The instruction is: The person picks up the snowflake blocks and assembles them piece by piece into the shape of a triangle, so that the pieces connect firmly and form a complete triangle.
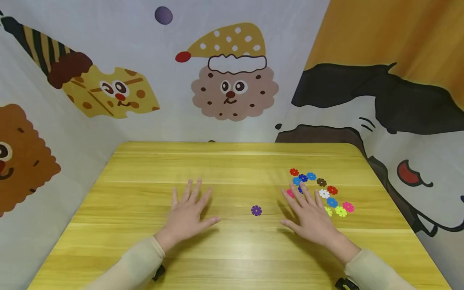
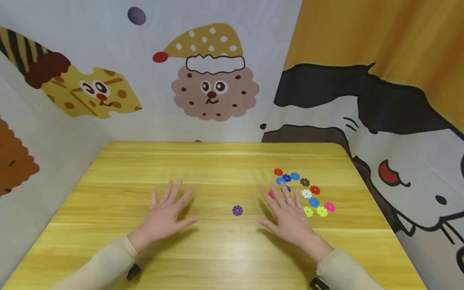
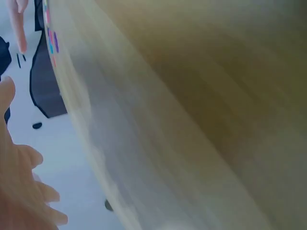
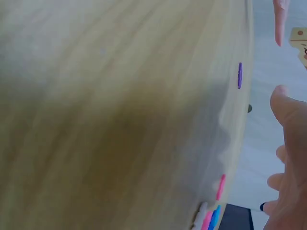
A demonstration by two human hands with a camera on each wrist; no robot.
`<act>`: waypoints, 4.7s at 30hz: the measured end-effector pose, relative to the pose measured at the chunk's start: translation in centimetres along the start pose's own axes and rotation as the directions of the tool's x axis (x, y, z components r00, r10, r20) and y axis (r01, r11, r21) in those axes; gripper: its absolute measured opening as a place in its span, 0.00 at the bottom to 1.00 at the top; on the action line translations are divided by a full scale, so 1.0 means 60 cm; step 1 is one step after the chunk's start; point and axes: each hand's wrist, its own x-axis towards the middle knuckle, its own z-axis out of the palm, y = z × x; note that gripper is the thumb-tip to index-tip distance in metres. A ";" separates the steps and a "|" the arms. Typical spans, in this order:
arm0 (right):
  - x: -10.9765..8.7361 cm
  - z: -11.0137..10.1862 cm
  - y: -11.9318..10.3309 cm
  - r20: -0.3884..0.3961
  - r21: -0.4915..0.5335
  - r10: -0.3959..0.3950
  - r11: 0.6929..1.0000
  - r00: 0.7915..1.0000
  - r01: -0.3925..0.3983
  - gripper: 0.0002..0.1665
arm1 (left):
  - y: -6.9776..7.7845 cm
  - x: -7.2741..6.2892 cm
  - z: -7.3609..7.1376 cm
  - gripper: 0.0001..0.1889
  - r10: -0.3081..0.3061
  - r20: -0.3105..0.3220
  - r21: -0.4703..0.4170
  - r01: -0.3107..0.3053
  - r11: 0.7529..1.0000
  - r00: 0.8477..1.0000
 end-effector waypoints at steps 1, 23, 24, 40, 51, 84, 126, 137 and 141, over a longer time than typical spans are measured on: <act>-0.001 0.001 0.001 -0.007 0.003 -0.005 1.000 1.000 0.005 0.52 | 0.007 0.005 0.002 0.47 0.007 0.005 -0.002 -0.007 1.000 1.000; -0.039 -0.005 0.071 -0.245 0.419 0.043 0.906 0.969 0.066 0.44 | 0.129 0.080 0.043 0.40 0.217 0.022 -0.235 -0.206 0.950 0.976; -0.043 -0.006 0.076 -0.240 0.430 0.066 0.902 0.969 0.045 0.43 | 0.130 0.081 0.046 0.40 0.217 0.023 -0.259 -0.204 0.944 0.976; -0.102 -0.005 0.162 -0.127 0.508 0.258 0.846 0.958 -0.160 0.27 | 0.145 0.120 0.077 0.32 0.179 0.094 -0.498 -0.110 0.860 0.979; -0.124 -0.019 0.202 -0.041 0.478 0.398 0.813 0.916 -0.332 0.24 | 0.129 0.127 0.094 0.26 0.178 0.104 -0.540 -0.095 0.836 0.979; -0.142 0.006 0.297 0.068 0.401 0.398 0.828 0.915 -0.391 0.29 | 0.122 0.132 0.100 0.11 0.174 0.132 -0.546 -0.075 0.835 0.976; -0.137 0.003 0.279 -0.067 0.477 0.440 0.802 0.895 -0.359 0.12 | 0.109 0.115 0.089 0.05 -0.009 0.130 -0.840 0.115 0.530 0.991; -0.052 -0.025 0.166 -0.150 0.562 0.320 0.806 0.935 -0.186 0.13 | 0.113 0.117 0.077 0.05 -0.075 0.178 -0.914 0.193 0.356 0.981; -0.018 -0.017 0.120 -0.159 0.593 0.254 0.797 0.954 -0.113 0.15 | 0.120 0.119 0.071 0.06 -0.077 0.182 -0.930 0.197 0.310 0.980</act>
